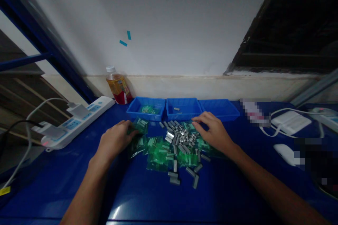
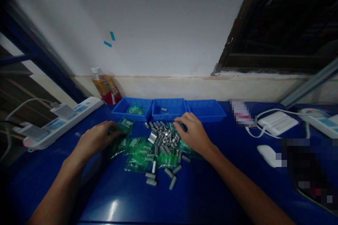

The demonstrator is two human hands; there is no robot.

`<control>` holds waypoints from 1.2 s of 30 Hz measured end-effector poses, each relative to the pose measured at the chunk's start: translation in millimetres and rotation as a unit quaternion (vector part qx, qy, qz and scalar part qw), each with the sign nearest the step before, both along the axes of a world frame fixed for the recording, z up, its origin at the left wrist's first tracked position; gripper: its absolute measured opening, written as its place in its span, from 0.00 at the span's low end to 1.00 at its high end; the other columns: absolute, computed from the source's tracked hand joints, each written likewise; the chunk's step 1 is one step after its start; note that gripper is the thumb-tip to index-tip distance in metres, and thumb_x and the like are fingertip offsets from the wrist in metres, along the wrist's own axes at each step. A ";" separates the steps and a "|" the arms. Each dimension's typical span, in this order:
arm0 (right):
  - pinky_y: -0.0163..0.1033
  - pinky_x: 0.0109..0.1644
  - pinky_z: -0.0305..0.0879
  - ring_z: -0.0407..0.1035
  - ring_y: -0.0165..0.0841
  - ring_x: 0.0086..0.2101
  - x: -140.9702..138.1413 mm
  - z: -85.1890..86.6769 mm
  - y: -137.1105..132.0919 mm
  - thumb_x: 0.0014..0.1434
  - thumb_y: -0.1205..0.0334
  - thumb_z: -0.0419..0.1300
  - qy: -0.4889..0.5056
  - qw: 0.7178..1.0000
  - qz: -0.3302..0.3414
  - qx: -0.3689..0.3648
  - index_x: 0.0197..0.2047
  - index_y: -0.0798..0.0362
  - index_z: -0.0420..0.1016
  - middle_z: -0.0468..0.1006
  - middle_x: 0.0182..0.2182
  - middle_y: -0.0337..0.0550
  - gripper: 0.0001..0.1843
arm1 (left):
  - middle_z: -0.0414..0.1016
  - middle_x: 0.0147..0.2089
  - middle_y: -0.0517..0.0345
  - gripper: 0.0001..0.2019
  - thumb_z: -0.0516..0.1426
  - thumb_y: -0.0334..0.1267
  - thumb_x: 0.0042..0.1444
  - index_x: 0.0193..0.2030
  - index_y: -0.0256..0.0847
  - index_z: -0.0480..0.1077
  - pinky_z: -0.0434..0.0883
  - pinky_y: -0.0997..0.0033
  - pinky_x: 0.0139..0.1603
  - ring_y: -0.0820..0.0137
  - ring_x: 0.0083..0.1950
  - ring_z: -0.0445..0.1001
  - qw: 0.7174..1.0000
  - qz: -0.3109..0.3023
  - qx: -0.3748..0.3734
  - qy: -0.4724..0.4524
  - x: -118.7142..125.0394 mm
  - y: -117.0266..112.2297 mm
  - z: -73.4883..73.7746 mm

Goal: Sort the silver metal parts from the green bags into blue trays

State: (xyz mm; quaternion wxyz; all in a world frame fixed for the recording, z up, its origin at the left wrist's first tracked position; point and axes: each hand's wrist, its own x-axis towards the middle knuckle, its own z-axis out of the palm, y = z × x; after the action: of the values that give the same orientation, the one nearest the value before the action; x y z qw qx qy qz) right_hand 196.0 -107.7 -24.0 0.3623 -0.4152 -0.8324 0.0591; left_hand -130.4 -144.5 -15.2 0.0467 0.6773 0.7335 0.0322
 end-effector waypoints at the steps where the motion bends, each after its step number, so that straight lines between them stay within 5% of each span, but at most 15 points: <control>1: 0.41 0.41 0.63 0.67 0.34 0.35 4.0 -4.5 -8.2 0.61 0.63 0.55 0.017 1.000 -0.007 -0.010 0.36 0.55 0.75 0.74 0.30 0.43 0.08 | 0.76 0.44 0.49 0.17 0.49 0.50 0.56 0.41 0.43 0.72 0.66 0.65 0.34 0.55 0.41 0.75 1.000 0.001 0.005 -0.001 3.6 -0.1 2.3; 7: 0.40 0.39 0.62 0.67 0.33 0.32 -4.9 -12.6 -28.5 0.60 0.67 0.54 0.058 0.997 0.027 -0.039 0.34 0.53 0.74 0.73 0.28 0.41 0.08 | 0.78 0.38 0.49 0.23 0.44 0.55 0.58 0.43 0.43 0.73 0.63 0.68 0.31 0.55 0.40 0.75 0.998 0.053 0.019 -0.041 12.6 3.2 8.8; 10: 0.40 0.38 0.62 0.67 0.33 0.32 -17.0 -6.8 -36.9 0.60 0.66 0.54 0.085 0.993 0.055 -0.056 0.34 0.52 0.75 0.73 0.27 0.41 0.08 | 0.77 0.33 0.51 0.19 0.46 0.50 0.59 0.37 0.41 0.73 0.60 0.70 0.29 0.59 0.35 0.74 0.993 0.070 0.084 -0.042 25.8 -0.6 11.5; 12: 0.39 0.36 0.62 0.67 0.32 0.31 -23.8 -1.6 -45.0 0.61 0.62 0.54 0.119 0.984 0.051 -0.123 0.35 0.52 0.75 0.74 0.27 0.41 0.08 | 0.75 0.31 0.53 0.14 0.49 0.44 0.59 0.32 0.40 0.71 0.61 0.70 0.31 0.64 0.33 0.72 0.982 0.009 0.175 -0.070 44.0 -8.1 13.6; 14: 0.37 0.32 0.62 0.67 0.32 0.29 -29.1 3.6 -52.9 0.61 0.56 0.53 0.185 0.956 0.038 -0.225 0.35 0.52 0.75 0.73 0.27 0.40 0.12 | 0.73 0.31 0.53 0.11 0.50 0.39 0.60 0.30 0.38 0.69 0.64 0.70 0.36 0.66 0.35 0.70 0.949 -0.119 0.267 -0.119 67.0 -18.4 12.7; 18: 0.34 0.25 0.59 0.64 0.29 0.23 -34.5 12.1 -61.2 0.61 0.44 0.50 0.318 0.877 0.031 -0.358 0.30 0.53 0.72 0.70 0.22 0.39 0.22 | 0.73 0.36 0.52 0.09 0.50 0.29 0.61 0.45 0.38 0.69 0.67 0.71 0.36 0.69 0.36 0.68 0.867 -0.339 0.314 -0.186 103.9 -34.5 -1.2; 23: 0.34 0.26 0.60 0.66 0.30 0.25 -37.9 15.5 -62.1 0.58 0.44 0.53 0.365 0.823 0.041 -0.434 0.32 0.54 0.71 0.70 0.24 0.40 0.20 | 0.73 0.38 0.52 0.10 0.49 0.27 0.61 0.44 0.38 0.69 0.68 0.70 0.35 0.68 0.36 0.68 0.863 -0.379 0.279 -0.184 112.0 -33.7 -12.6; 28: 0.34 0.29 0.66 0.71 0.32 0.30 -45.5 10.4 -70.0 0.54 0.53 0.59 0.371 0.839 0.033 -0.397 0.46 0.51 0.69 0.76 0.36 0.44 0.18 | 0.73 0.44 0.48 0.11 0.49 0.26 0.60 0.45 0.38 0.69 0.70 0.66 0.41 0.65 0.43 0.69 0.863 -0.378 0.270 -0.198 112.9 -30.8 -11.9; 32: 0.37 0.34 0.70 0.73 0.34 0.35 -46.9 2.9 -74.0 0.55 0.58 0.59 0.387 0.854 0.058 -0.344 0.46 0.50 0.66 0.76 0.39 0.44 0.15 | 0.74 0.43 0.48 0.12 0.50 0.27 0.59 0.46 0.38 0.69 0.70 0.63 0.45 0.64 0.46 0.70 0.845 -0.401 0.240 -0.260 117.1 -33.5 -10.8; 36: 0.39 0.38 0.70 0.72 0.33 0.35 -41.9 -3.6 -69.5 0.55 0.63 0.59 0.397 0.892 -0.016 -0.214 0.50 0.49 0.59 0.74 0.37 0.42 0.19 | 0.72 0.46 0.49 0.08 0.52 0.32 0.59 0.41 0.39 0.72 0.69 0.63 0.47 0.64 0.47 0.70 0.854 -0.313 0.221 -0.352 113.7 -33.4 -1.5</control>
State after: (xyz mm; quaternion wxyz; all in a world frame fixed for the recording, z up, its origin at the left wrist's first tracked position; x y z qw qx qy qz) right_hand 154.0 -177.1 -27.6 0.5661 -0.4375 -0.5797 0.3900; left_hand -16.6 -177.9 -16.7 0.1588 0.8068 0.3912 0.4132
